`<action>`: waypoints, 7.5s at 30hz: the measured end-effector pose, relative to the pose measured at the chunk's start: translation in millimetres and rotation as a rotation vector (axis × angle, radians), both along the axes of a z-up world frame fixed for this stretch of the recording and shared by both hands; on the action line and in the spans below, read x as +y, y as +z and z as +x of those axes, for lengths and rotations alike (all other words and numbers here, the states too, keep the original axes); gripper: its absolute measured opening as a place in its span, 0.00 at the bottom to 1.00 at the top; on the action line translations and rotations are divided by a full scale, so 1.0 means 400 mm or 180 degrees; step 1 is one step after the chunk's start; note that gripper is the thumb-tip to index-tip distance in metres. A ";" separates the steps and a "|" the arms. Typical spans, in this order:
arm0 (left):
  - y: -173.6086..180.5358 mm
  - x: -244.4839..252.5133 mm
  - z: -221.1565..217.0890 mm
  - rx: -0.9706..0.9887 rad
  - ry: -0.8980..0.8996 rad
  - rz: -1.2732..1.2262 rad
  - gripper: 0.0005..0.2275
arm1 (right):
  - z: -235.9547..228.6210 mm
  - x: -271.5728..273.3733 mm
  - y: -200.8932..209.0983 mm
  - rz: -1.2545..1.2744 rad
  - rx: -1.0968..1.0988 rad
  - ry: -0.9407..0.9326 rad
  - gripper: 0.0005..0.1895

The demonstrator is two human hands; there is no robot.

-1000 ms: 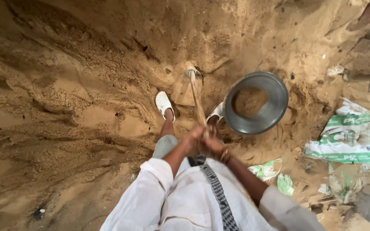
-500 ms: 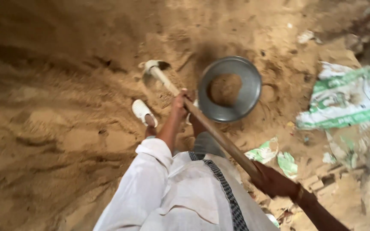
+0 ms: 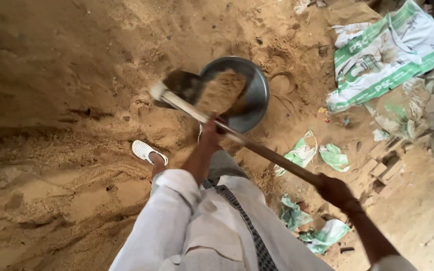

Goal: The person carries a large metal basin of sand up a concrete staircase, sets it down, then walks to a sand pit and digs sand with a hoe, scooping it into the basin. They lift the filled basin and carry it back up the stairs, repeating the digging and carrying cycle.

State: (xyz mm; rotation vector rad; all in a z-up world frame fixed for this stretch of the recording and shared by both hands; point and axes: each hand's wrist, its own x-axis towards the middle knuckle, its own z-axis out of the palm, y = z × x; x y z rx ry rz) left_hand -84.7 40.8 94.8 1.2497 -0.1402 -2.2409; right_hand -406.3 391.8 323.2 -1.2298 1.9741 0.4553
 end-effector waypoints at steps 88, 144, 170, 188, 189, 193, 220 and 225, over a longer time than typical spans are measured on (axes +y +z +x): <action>-0.126 -0.077 0.431 -0.2027 -0.0446 -0.0720 0.18 | 0.952 -0.808 -0.367 -0.0916 -0.2057 -0.0730 0.19; -0.029 -0.227 0.306 -0.1654 0.0001 0.0740 0.08 | 0.348 -0.290 0.175 -0.0069 -0.0796 -0.0104 0.18; -0.043 -0.172 1.140 -0.2310 -0.3389 -0.0136 0.09 | 0.893 -0.361 0.254 -0.1131 -0.1070 -0.1800 0.19; 0.188 -0.290 0.383 -0.4272 -0.5715 -0.2286 0.33 | 0.334 -0.180 -0.029 -0.1465 -0.1095 -0.2530 0.19; 0.158 -0.301 0.345 -0.3953 -0.5300 -0.2686 0.38 | 0.312 -0.158 -0.061 -0.1492 -0.1069 -0.2458 0.19; 0.177 -0.333 0.103 -0.3204 -0.4857 -0.3259 0.30 | 0.219 -0.156 -0.147 -0.1069 -0.1014 -0.2525 0.19; -0.842 -0.570 -0.342 -0.3521 -0.5624 -0.1534 0.30 | 0.177 -0.267 -1.614 -0.0925 -0.0330 -0.4794 0.35; -0.631 -0.546 -0.463 -0.3365 -0.5116 -0.0477 0.31 | 0.207 -0.144 -1.758 -0.0713 0.0167 -0.5292 0.23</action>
